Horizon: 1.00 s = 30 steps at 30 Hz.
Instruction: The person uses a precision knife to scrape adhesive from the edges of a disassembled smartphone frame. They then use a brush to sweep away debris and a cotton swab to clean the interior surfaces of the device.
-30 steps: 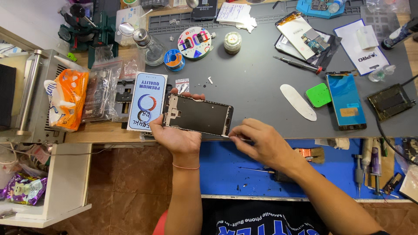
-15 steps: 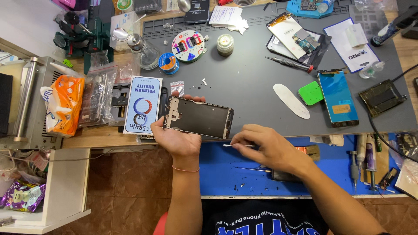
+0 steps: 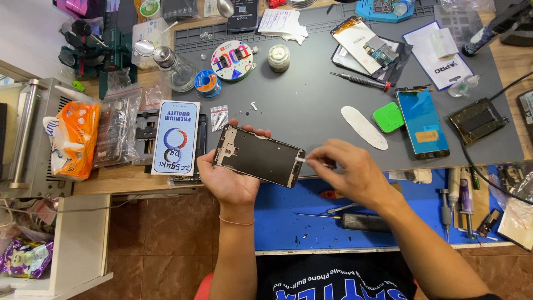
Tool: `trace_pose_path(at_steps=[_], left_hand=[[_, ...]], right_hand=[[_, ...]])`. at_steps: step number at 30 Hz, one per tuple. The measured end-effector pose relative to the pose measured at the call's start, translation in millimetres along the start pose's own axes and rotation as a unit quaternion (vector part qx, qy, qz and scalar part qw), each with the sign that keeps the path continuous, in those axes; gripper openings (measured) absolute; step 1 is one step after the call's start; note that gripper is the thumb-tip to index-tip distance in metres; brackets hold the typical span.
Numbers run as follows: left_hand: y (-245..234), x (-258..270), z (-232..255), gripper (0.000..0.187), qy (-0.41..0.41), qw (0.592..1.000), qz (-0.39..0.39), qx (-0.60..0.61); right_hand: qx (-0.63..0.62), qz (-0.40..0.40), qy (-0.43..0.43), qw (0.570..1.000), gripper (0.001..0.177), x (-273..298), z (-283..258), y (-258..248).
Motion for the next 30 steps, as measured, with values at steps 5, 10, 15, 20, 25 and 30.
trace_pose_path(at_steps=[5,10,15,20,25,30], left_hand=[[3.8,4.6,-7.8,0.068,-0.037,0.999,-0.016,-0.015],[1.0,8.7,-17.4,0.065,-0.078,0.994,-0.075,-0.033],[4.6,14.4,-23.1,0.059,-0.097,0.983,-0.150,-0.050],[10.3,21.4,-26.3,0.064,-0.131,0.973,-0.163,-0.094],[11.2,30.0,-33.1,0.079,-0.156,0.968,-0.171,-0.101],[11.1,38.3,-36.2,0.090,-0.178,0.961,-0.171,-0.127]], right_hand=[[-0.022,0.084,0.041,0.995,0.012,3.2,13.1,-8.7],[-0.027,0.060,0.042,0.997,0.023,15.0,1.3,-3.1],[-0.035,0.018,0.070,0.997,0.020,20.9,0.1,7.0],[-0.026,0.049,0.066,0.996,0.013,13.3,-8.9,3.7],[-0.019,0.073,0.073,0.994,0.013,4.0,-16.9,-4.9],[-0.007,0.090,0.051,0.995,0.020,-2.5,-29.7,-9.7]])
Point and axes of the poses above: each hand's wrist, its own x-axis away from the middle knuckle, its own y-axis out of the palm, z = x × y, the point moved 1 cm from there along -x, towards the middle knuckle, and after that the axes turned 12 degrees about -z, right-handed, at the moved point
